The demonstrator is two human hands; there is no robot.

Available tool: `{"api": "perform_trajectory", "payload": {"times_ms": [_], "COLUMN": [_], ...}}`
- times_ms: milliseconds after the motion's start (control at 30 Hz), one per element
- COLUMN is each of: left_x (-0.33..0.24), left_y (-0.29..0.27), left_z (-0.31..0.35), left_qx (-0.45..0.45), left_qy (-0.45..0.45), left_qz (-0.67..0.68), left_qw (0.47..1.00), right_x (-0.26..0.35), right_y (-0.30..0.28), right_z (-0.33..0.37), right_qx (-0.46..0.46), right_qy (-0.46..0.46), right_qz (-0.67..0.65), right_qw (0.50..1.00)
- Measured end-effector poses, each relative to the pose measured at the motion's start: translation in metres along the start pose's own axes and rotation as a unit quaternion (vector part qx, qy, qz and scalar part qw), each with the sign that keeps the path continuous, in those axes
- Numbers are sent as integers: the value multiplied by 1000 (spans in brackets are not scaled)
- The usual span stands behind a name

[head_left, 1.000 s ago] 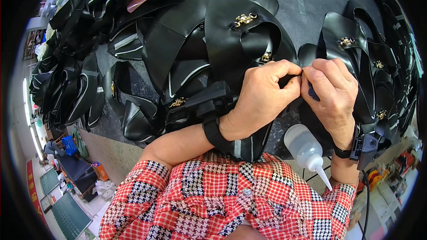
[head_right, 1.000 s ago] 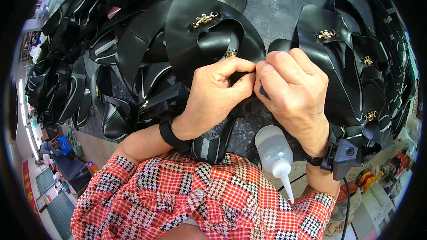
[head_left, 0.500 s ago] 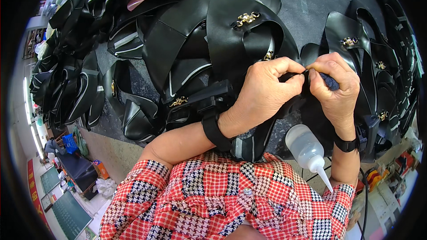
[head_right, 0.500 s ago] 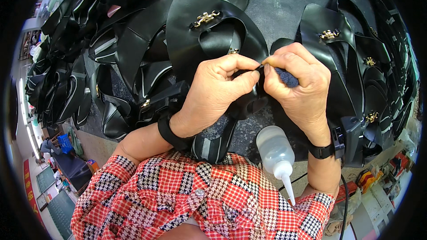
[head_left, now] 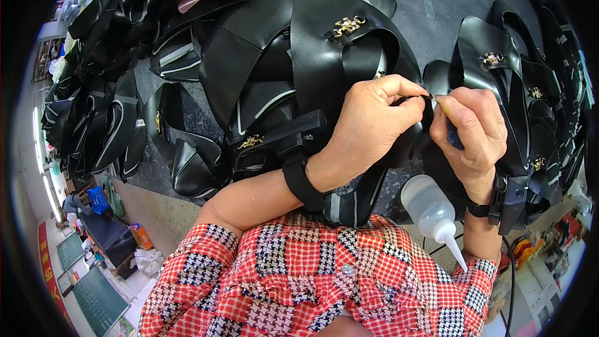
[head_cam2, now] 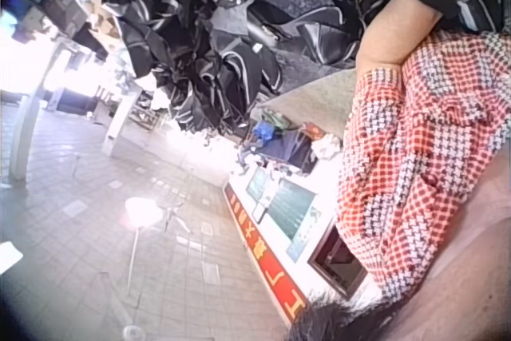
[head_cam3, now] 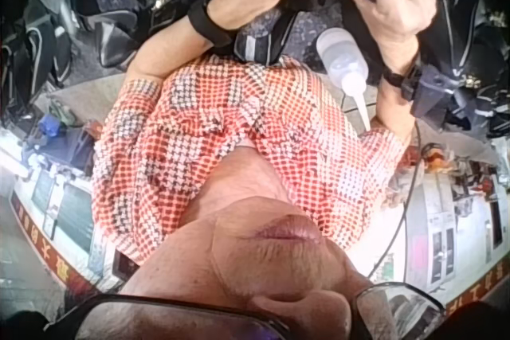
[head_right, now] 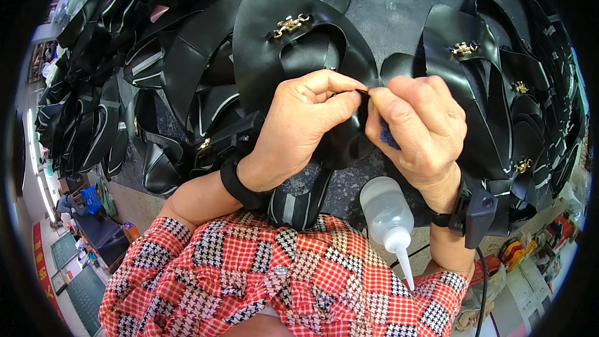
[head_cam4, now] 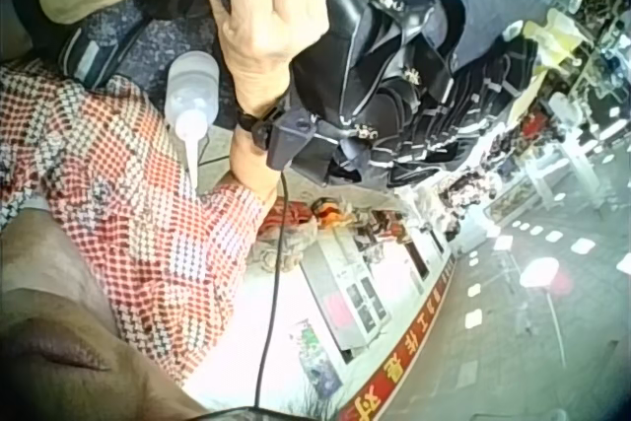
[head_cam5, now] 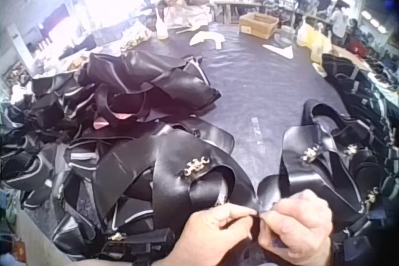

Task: Cleaning and wiping black leather shoe components with a cloth and cleaning solution.

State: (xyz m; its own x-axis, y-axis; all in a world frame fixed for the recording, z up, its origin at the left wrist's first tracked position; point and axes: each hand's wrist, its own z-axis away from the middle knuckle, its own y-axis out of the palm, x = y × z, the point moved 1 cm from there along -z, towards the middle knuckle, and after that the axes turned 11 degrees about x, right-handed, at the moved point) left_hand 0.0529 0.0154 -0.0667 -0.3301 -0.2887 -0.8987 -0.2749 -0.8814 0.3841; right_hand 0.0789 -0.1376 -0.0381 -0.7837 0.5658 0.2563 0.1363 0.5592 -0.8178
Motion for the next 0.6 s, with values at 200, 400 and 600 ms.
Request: {"api": "perform_trajectory", "payload": {"times_ms": [200,400,600], "left_x": [0,2,-4], "left_y": [-2,-7,-8], "left_z": [1,-1,0], "left_qx": [-2,-12,34], "left_qy": [4,7,9], "left_qz": [7,81,101], "left_qw": [1000,997,994], "right_x": [0,-1,-4], "right_y": [-5,-7,-45], "right_z": [1,12,67], "right_qx": [-12,-5,11], "right_qy": [102,306,505], "right_qz": [-67,-196,-310], "right_qw": [992,932,805]}}
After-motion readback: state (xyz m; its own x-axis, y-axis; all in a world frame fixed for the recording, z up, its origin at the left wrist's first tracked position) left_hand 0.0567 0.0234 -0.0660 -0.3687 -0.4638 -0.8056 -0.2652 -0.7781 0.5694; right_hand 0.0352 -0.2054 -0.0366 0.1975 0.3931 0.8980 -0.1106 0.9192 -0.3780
